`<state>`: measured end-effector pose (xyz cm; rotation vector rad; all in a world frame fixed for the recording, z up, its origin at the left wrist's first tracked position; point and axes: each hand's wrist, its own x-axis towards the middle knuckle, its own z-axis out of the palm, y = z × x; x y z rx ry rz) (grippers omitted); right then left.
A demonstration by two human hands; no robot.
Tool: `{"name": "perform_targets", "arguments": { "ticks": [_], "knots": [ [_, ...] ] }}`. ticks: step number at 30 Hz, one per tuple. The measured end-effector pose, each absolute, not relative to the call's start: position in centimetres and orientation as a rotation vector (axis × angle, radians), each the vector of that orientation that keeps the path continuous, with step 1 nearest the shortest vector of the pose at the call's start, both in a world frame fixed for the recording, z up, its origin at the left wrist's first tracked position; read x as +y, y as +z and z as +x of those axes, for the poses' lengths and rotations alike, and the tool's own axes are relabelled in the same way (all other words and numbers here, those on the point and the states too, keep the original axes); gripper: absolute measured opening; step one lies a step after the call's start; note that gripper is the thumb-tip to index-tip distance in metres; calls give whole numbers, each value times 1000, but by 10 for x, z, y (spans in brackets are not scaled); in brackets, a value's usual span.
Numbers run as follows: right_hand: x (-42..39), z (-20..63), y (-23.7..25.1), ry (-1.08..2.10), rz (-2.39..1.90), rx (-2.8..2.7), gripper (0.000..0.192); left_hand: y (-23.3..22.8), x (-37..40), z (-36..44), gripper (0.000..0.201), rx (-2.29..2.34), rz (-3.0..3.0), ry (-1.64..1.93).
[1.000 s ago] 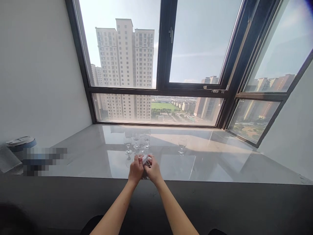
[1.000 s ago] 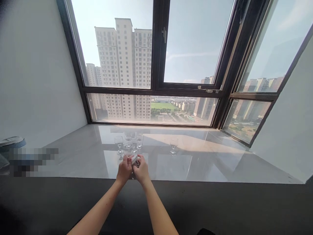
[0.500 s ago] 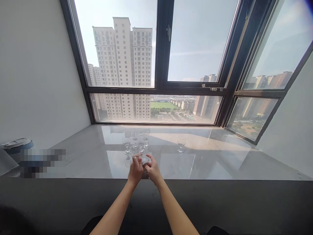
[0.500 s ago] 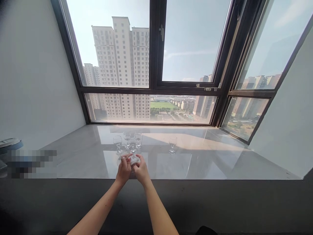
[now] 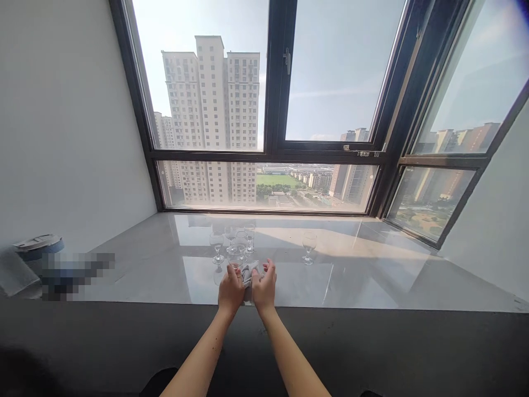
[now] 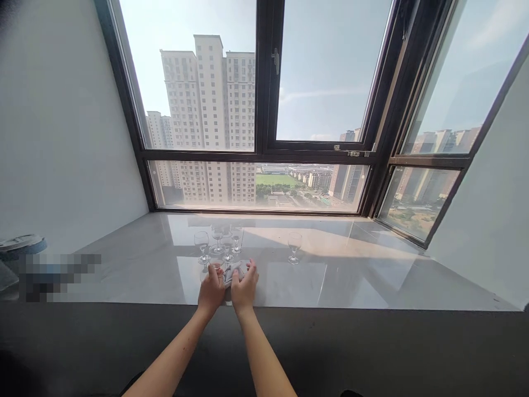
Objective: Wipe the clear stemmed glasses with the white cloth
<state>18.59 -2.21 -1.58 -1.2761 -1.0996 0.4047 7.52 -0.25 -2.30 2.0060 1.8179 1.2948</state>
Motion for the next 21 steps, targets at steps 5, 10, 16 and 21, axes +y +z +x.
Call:
{"name": "perform_targets", "arguments": {
  "ticks": [5,10,16,21],
  "knots": [
    [-32,178,13,220,-1168,-1286,75,-16,-6,76,24,1816,2215,1107],
    [-25,174,36,333,-1131,-1254,79,-13,-9,77,27,1768,2288,1074],
    [-29,209,55,303,-1043,-1139,76,-12,-13,78,45,1699,2294,1160],
    [-26,281,51,84,-1240,-1039,80,-13,-13,79,39,1732,2318,1118]
  ]
}}
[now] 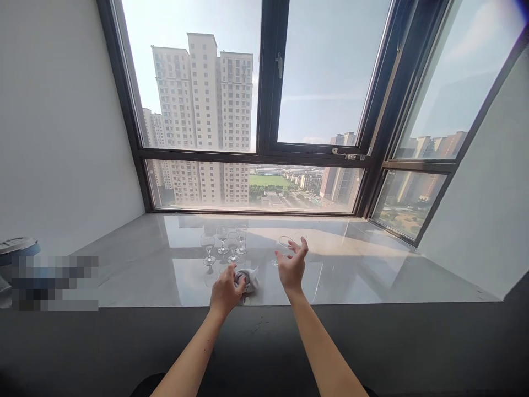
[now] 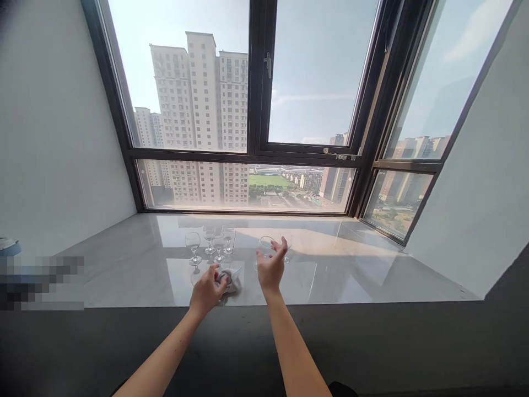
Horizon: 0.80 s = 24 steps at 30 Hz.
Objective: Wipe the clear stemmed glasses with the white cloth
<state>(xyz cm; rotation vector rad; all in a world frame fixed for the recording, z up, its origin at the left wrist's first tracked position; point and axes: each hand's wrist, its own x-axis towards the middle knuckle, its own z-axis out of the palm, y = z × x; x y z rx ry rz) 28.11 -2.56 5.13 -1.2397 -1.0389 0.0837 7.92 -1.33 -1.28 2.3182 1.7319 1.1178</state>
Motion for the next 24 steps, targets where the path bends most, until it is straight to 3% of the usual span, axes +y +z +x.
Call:
{"name": "perform_targets", "arguments": {
  "ticks": [9,20,24],
  "knots": [
    [-21,373,9,-209,-1557,-970,85,-11,-12,79,37,1723,2321,1097],
    [1,398,5,-135,-1604,-1031,83,-11,-13,79,33,1724,2327,1132],
    [-7,396,9,-330,-1579,-1024,82,-10,-14,80,32,1725,2328,1111]
  ]
}}
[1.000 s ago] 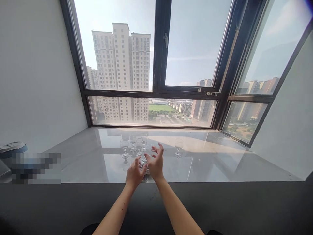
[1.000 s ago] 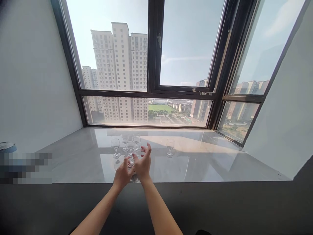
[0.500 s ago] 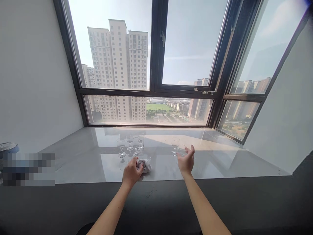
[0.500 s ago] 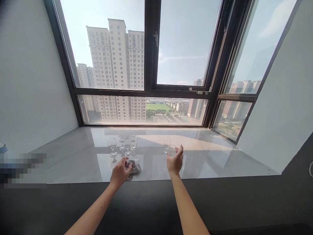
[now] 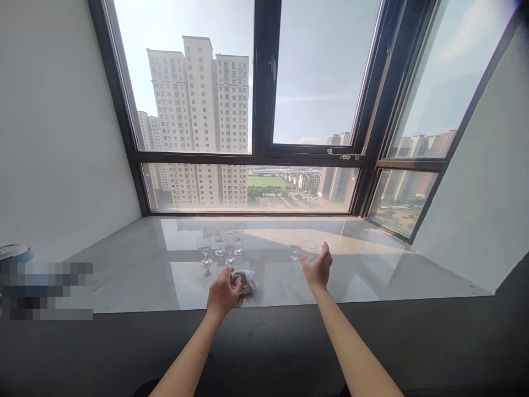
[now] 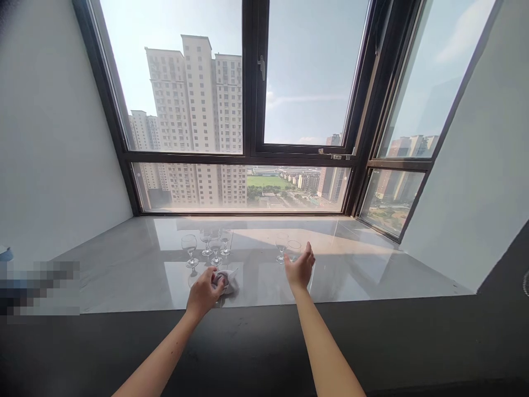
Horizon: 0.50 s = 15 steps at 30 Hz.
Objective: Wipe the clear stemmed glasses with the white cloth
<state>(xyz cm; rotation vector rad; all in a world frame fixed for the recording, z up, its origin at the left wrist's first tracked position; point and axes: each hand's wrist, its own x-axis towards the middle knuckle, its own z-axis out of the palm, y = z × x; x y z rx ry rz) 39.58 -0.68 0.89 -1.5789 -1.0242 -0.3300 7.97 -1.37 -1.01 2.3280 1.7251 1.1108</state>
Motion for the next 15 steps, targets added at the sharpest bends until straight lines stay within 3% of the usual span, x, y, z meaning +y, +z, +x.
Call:
{"name": "perform_targets", "arguments": {
  "ticks": [5,8,11,15],
  "knots": [
    [-28,349,12,-490,-1438,-1096,61,-8,-15,80,30,1728,2316,1105],
    [-38,298,4,-249,-1358,-1309,49,-6,-16,81,28,1737,2320,1097],
    [-43,251,-8,21,-1320,-1569,53,-6,-16,82,24,1750,2331,1089],
    [-43,220,-18,48,-1429,-1735,46,-8,-15,81,17,1746,2353,1084]
  ]
}}
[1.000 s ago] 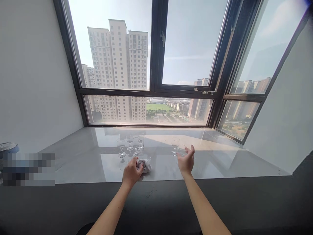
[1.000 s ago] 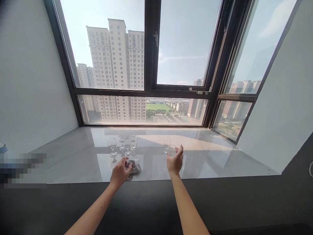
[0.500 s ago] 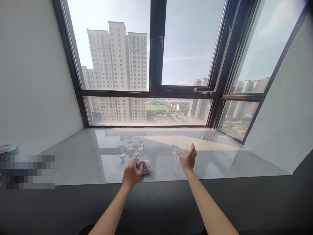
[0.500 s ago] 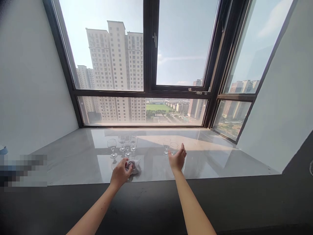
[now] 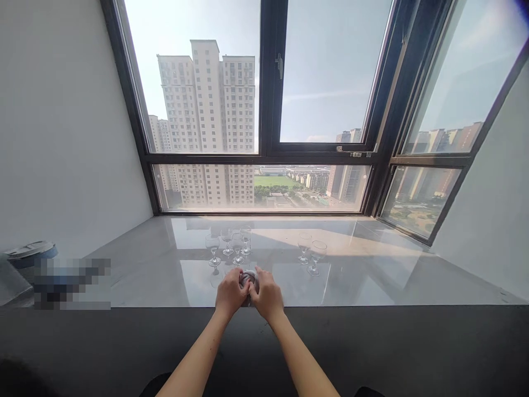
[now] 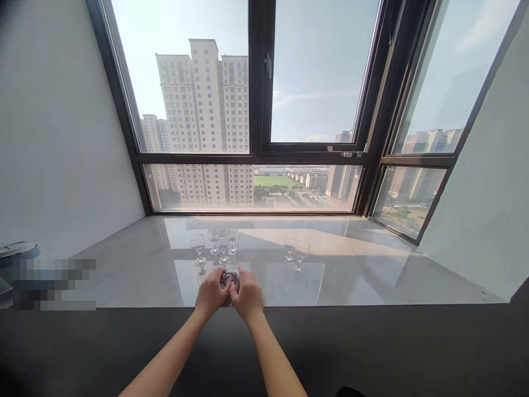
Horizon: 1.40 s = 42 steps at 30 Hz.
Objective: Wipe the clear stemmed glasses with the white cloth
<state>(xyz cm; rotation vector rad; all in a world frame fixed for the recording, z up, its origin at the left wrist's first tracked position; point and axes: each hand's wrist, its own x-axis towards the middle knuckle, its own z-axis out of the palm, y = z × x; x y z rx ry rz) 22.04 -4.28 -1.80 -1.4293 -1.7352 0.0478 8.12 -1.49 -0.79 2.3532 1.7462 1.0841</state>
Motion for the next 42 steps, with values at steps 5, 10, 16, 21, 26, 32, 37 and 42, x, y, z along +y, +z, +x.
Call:
{"name": "perform_targets", "arguments": {
  "ticks": [5,10,16,21,26,32,37,42],
  "knots": [
    [-46,222,-19,-39,-1501,-1857,38,-7,-15,81,13,1751,2419,1057],
    [-48,220,-21,-88,-1536,-1885,43,-6,-16,81,16,1771,2409,993],
    [-45,220,-23,-89,-1524,-1867,48,-6,-16,82,18,1780,2392,997],
    [-46,220,-22,-90,-1540,-1845,47,-6,-16,83,18,1768,2401,1013],
    [-46,220,-23,-100,-1528,-1844,46,-7,-16,82,17,1743,2412,1049],
    [-45,221,-21,-81,-1530,-1824,43,-7,-8,78,24,1657,2299,1097],
    [-42,221,-22,-50,-1554,-1737,43,2,16,64,25,1715,2085,1247],
    [-35,224,-23,53,-1605,-1544,49,12,50,67,48,1834,1997,1277]
  ]
}}
